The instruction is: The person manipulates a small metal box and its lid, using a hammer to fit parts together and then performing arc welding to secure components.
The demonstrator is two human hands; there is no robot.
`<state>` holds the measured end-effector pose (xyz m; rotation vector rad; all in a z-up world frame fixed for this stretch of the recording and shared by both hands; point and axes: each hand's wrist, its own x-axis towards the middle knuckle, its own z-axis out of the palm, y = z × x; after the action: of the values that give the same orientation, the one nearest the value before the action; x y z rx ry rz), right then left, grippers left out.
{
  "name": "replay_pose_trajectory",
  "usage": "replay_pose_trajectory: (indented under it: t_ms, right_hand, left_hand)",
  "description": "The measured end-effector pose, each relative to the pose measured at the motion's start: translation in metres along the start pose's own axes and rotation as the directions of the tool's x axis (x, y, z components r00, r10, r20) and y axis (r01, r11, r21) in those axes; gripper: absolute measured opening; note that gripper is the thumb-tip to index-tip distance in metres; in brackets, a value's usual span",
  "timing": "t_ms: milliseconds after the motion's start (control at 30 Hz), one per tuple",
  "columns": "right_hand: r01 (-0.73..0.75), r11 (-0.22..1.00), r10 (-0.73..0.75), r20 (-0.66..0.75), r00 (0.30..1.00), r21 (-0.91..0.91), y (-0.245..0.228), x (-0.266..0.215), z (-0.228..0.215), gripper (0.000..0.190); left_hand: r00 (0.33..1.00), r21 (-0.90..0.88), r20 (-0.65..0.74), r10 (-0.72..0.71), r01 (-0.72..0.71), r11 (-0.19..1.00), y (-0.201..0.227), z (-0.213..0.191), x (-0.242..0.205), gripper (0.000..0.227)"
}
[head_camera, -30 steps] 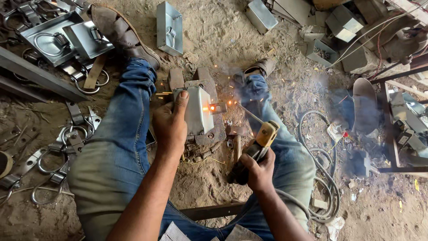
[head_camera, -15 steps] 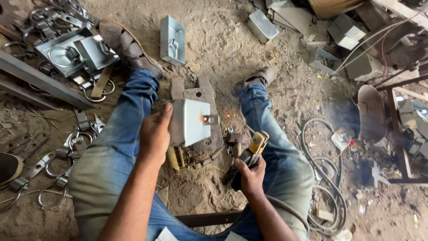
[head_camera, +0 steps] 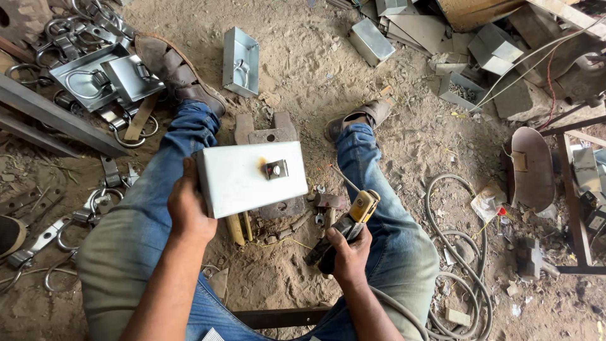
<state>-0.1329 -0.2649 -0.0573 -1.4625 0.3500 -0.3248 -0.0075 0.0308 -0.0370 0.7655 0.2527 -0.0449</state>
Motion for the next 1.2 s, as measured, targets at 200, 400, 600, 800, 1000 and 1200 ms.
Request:
replay_pose_trajectory:
  t_ms: [200, 400, 600, 800, 1000, 1200]
  right_hand:
    - [0.045, 0.999, -0.045, -0.017, 0.999, -0.014, 0.001, 0.002, -0.007, 0.037]
    - [0.006, 1.000, -0.005, 0.115, 0.993, -0.004, -0.013, -0.005, -0.001, 0.039]
    - [-0.515, 0.672, 0.299, 0.440, 0.847, 0.533, -0.062, -0.020, 0.037, 0.039]
    - [-0.219, 0.974, 0.200, 0.240, 0.950, 0.058, -0.063, -0.026, 0.083, 0.039]
    - [-0.206, 0.964, 0.243, 0.244, 0.939, -0.168, -0.067, -0.027, 0.096, 0.039]
    - [-0.191, 0.965, 0.234, 0.267, 0.935, -0.180, -0.069, -0.015, 0.109, 0.040]
  left_hand:
    - [0.925, -0.102, -0.192, -0.328, 0.314, 0.944, -0.051, -0.023, 0.034, 0.043]
    - [0.845, -0.007, -0.342, -0.412, 0.436, 0.900, -0.077, -0.052, 0.053, 0.037]
    - [0.858, -0.144, -0.221, -0.464, 0.441, 0.886, -0.101, -0.080, 0.065, 0.027]
    - [0.829, -0.153, -0.260, -0.495, 0.471, 0.869, -0.113, -0.078, 0.057, 0.029]
    - [0.839, -0.222, -0.161, -0.520, 0.483, 0.847, -0.130, -0.092, 0.062, 0.029]
    - [0.819, -0.197, -0.164, -0.549, 0.519, 0.832, -0.124, -0.087, 0.059, 0.028]
